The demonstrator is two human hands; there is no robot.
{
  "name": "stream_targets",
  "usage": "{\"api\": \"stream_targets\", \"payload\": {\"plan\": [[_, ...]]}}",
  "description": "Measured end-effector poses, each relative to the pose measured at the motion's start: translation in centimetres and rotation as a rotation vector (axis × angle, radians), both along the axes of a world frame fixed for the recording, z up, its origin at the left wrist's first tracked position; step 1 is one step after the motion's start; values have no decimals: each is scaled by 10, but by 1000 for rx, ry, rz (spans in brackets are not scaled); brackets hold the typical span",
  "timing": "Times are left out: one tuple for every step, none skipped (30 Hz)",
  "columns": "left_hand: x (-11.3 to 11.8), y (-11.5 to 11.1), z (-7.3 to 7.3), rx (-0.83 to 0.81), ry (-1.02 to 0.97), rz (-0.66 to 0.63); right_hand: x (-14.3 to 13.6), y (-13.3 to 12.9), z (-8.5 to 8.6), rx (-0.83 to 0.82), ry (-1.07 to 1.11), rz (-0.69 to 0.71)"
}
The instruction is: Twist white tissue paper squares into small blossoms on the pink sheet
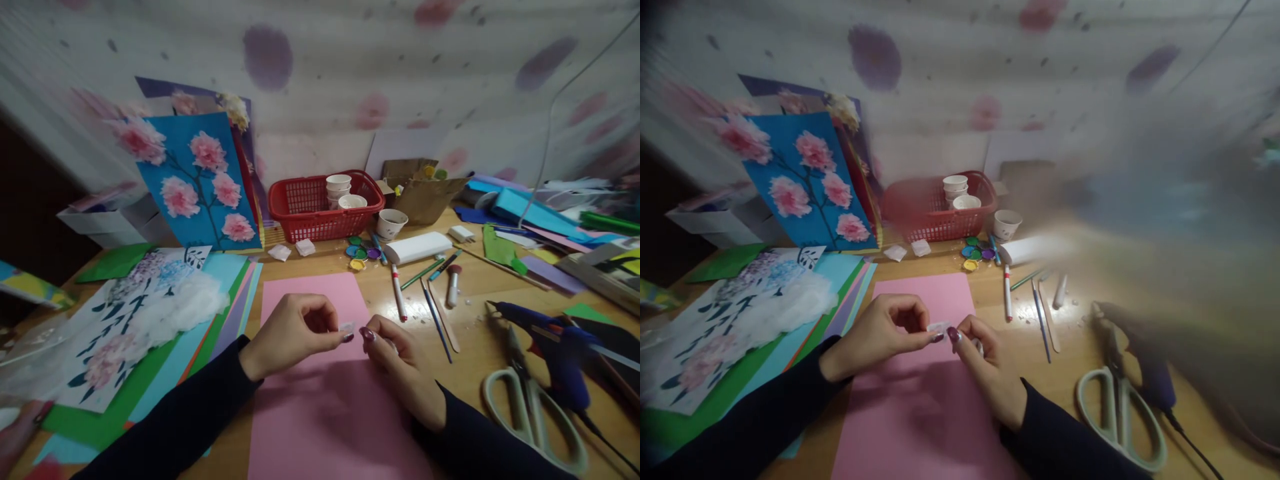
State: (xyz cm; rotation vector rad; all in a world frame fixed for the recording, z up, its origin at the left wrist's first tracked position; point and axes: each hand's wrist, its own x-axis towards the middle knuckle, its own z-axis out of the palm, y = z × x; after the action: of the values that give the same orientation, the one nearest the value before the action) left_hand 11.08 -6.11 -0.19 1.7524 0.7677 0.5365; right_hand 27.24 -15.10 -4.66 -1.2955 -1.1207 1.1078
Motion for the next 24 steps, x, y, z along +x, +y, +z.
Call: {"api": "stream_targets", "payload": {"plan": [[0, -2, 1, 55, 17, -13, 0, -1, 1, -5, -11, 16], [0, -3, 1, 99, 32, -33, 0, -1, 1, -12, -6, 33], [0, -3, 2, 128, 41, -59, -1, -1, 1, -20, 14, 53], [0, -4, 2, 144, 46, -83, -2, -1, 1, -31, 45, 78], [-1, -3, 2, 153, 49, -104, -3, -1, 1, -44, 83, 100], [-1, -3, 3, 159, 49, -121, -4, -1, 0, -56, 123, 121], [0, -3, 3, 164, 49, -135, -4, -1, 0, -69, 162, 137], [0, -2, 3, 171, 48, -148, -5, -1, -1, -81, 197, 149], [0, -2, 4, 179, 45, -159, -5, -1, -2, -91, 227, 157], [0, -2, 4, 190, 42, -165, -5, -2, -2, -99, 249, 160], [0, -2, 5, 203, 39, -169, -4, -2, -3, -102, 262, 163], [1, -2, 5, 214, 35, -174, -4, -3, -3, -100, 267, 165], [1, -3, 5, 223, 36, -181, -3, -3, -4, -97, 261, 166], [1, -3, 6, 231, 40, -186, -3, -4, -4, -89, 247, 164], [1, -4, 6, 239, 45, -190, -2, -4, -4, -79, 228, 162], [1, -4, 6, 249, 50, -194, -2, -4, -4, -72, 206, 161], [1, -5, 7, 260, 55, -196, -2, -4, -3, -66, 186, 158], [1, -5, 7, 272, 58, -199, -2, -3, -3, -62, 167, 153], [1, -6, 7, 284, 59, -202, -2, -3, -3, -58, 151, 149], [1, -6, 8, 296, 59, -207, -2, -3, -3, -54, 138, 146], [1, -6, 8, 307, 62, -213, -2, -3, -3, -51, 128, 143], [1, -6, 8, 316, 67, -218, -2, -3, -2, -48, 120, 139], [0, -5, 9, 327, 74, -222, -2, -3, -2, -44, 113, 137], [0, -5, 9, 339, 82, -223, -2, -3, -1, -38, 108, 137]]}}
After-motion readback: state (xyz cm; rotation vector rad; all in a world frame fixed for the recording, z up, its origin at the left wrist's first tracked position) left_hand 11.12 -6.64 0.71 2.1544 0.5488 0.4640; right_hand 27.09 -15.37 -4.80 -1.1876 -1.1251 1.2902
